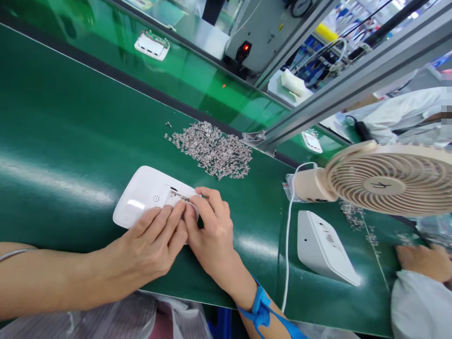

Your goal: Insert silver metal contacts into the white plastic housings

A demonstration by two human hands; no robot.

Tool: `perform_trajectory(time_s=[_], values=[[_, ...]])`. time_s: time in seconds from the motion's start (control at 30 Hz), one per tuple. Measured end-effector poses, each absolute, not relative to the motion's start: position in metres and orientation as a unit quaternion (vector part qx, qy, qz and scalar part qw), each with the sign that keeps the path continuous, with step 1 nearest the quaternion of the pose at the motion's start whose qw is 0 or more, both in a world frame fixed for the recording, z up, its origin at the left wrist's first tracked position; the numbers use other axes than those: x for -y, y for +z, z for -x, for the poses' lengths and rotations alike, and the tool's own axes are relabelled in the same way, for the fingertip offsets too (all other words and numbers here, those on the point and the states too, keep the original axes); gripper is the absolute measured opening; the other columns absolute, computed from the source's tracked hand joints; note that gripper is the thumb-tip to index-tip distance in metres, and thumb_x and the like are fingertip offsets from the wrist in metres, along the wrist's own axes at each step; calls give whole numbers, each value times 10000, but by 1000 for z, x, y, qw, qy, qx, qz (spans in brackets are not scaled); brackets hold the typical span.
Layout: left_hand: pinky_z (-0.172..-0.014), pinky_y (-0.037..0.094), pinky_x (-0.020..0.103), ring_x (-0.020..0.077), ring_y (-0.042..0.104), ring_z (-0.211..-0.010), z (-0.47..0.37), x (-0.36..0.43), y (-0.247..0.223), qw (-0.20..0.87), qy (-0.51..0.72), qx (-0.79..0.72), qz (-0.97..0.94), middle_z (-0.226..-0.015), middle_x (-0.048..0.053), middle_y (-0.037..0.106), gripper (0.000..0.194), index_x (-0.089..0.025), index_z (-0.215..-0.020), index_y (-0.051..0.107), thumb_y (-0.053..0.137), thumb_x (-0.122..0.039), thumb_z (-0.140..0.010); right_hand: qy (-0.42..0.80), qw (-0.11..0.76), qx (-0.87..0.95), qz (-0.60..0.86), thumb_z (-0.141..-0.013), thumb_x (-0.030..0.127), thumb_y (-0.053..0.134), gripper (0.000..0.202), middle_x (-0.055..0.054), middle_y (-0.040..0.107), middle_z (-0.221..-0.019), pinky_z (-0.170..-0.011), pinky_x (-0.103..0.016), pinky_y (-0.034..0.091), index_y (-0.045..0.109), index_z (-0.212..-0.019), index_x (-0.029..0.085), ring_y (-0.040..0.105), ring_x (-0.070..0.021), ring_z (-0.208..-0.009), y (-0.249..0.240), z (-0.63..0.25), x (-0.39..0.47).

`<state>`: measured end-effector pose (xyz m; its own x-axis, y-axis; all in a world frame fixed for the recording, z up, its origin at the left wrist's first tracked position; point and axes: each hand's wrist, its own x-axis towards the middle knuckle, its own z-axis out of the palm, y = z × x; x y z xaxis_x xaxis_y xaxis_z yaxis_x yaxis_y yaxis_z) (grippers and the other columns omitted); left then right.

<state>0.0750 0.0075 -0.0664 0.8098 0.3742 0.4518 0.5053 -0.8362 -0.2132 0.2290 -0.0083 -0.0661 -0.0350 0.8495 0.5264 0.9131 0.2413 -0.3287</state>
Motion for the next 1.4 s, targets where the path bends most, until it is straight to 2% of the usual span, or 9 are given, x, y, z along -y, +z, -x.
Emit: perform_trajectory(time_s=[0.17,0.5,0.77,0.97,1.1,1.4], values=[[-921,393,327,234,592,-1070,-75,-7,-68,162,-206,234,936,-1189,158,615,398,-7,-1171,543,341,-160,-865,-20,303,715,630,-791,92,523,100,-73,595,-888,-654,-322,496,571,-763,175,608,-170,-810,-60,-227,3],[-876,421,332,232,639,-967,-76,-8,-64,159,-227,233,932,-1095,158,663,361,2,-1106,587,368,-133,-853,15,303,712,633,-789,102,539,106,-61,577,-909,-661,-329,476,578,-744,189,595,-161,-784,-59,-227,4],[-884,408,355,251,631,-949,-76,-6,-65,143,-226,247,931,-1072,172,665,347,12,-1104,580,412,-151,-847,19,265,742,616,-797,103,524,105,-70,569,-1032,-732,-347,446,545,-768,202,579,-162,-835,-55,-227,2],[-884,408,359,252,624,-958,-77,-4,-65,144,-226,243,932,-1077,171,662,351,11,-1105,580,408,-157,-848,37,224,776,589,-850,99,428,143,-97,558,-1020,-769,-358,426,445,-748,197,546,-193,-1002,-54,-228,-2],[-883,411,343,241,624,-966,-78,-5,-64,151,-230,248,929,-1065,155,671,340,0,-1089,594,408,-149,-847,31,224,779,584,-863,102,394,148,-110,549,-1057,-781,-380,431,408,-761,209,532,-197,-1027,-57,-228,-2],[-912,397,362,250,619,-994,-75,-3,-67,149,-237,253,926,-1081,195,657,360,23,-1109,576,392,-154,-856,-20,277,768,577,-837,88,467,128,-118,581,-1098,-759,-372,489,537,-855,193,576,-206,-987,-62,-225,4]])
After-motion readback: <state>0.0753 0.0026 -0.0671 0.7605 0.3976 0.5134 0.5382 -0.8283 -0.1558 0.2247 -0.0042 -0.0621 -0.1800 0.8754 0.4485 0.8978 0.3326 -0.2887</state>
